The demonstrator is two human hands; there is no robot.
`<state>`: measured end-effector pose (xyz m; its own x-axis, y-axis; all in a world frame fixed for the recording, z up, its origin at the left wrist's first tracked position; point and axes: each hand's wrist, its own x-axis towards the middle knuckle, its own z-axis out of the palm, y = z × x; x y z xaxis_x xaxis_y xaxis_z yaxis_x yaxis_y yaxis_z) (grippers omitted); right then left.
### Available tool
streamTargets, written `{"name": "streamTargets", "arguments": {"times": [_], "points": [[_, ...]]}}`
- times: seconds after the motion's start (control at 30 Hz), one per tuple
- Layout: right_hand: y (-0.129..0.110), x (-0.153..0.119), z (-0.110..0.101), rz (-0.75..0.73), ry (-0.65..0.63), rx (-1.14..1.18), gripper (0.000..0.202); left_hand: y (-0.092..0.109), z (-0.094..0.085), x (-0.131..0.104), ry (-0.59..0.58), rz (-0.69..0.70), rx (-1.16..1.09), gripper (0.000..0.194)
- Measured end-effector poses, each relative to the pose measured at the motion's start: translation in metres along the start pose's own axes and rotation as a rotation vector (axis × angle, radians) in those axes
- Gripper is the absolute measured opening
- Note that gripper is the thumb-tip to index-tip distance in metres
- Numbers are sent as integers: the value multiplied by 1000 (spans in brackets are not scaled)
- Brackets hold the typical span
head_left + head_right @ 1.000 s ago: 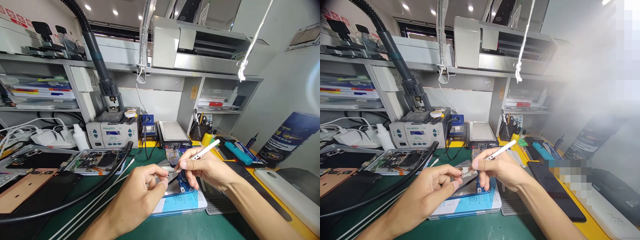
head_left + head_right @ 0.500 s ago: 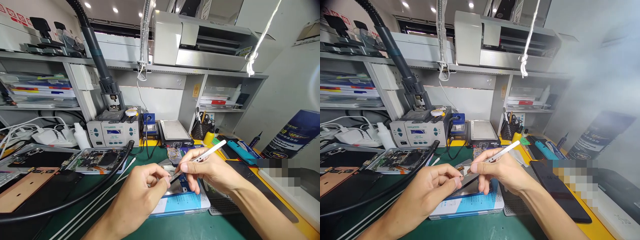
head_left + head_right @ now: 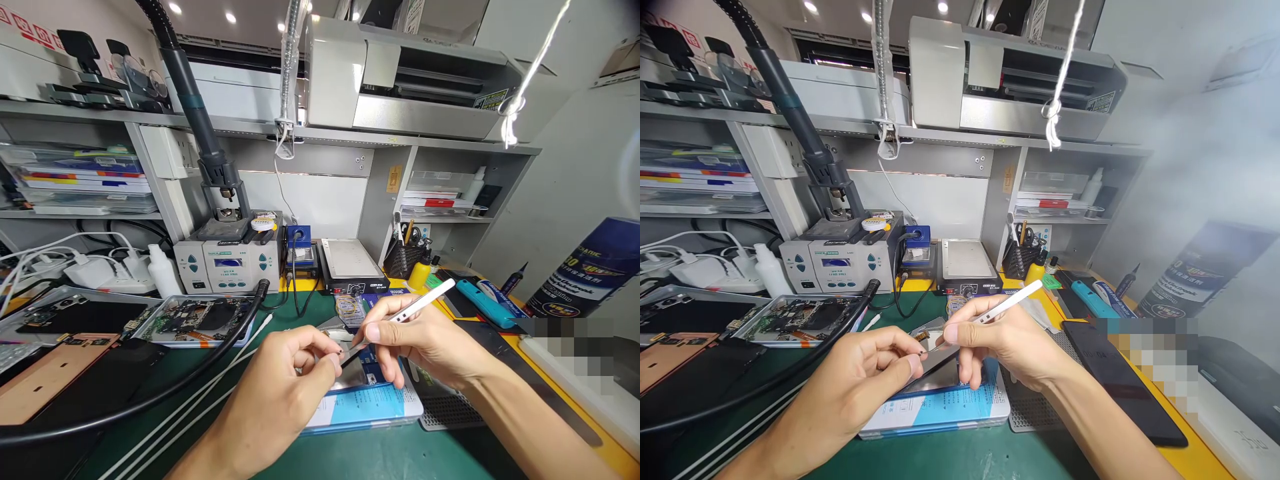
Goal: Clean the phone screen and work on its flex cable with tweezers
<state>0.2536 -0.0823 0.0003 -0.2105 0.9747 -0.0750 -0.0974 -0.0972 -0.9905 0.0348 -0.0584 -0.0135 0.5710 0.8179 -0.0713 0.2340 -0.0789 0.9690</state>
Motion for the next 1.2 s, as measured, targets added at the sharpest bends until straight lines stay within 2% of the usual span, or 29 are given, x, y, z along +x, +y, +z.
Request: {"name": "streamTargets", "arguments": {"times": [0.27, 0.5, 0.87, 1.0, 1.2], "points": [[3, 0, -3, -26, -12, 6, 19, -1, -1, 0, 8, 17, -35, 22], [3, -2, 0, -135, 21, -49, 17, 6, -5, 0, -118, -215, -353, 15], [0, -7, 6, -176, 31, -89, 11, 6, -10, 0, -146, -246, -585, 11], [0, -9, 7, -186, 22, -88, 8, 5, -10, 3, -105, -228, -592, 10], [-3, -9, 11, -178, 28, -82, 8, 2, -10, 4, -89, -215, -511, 25]]}}
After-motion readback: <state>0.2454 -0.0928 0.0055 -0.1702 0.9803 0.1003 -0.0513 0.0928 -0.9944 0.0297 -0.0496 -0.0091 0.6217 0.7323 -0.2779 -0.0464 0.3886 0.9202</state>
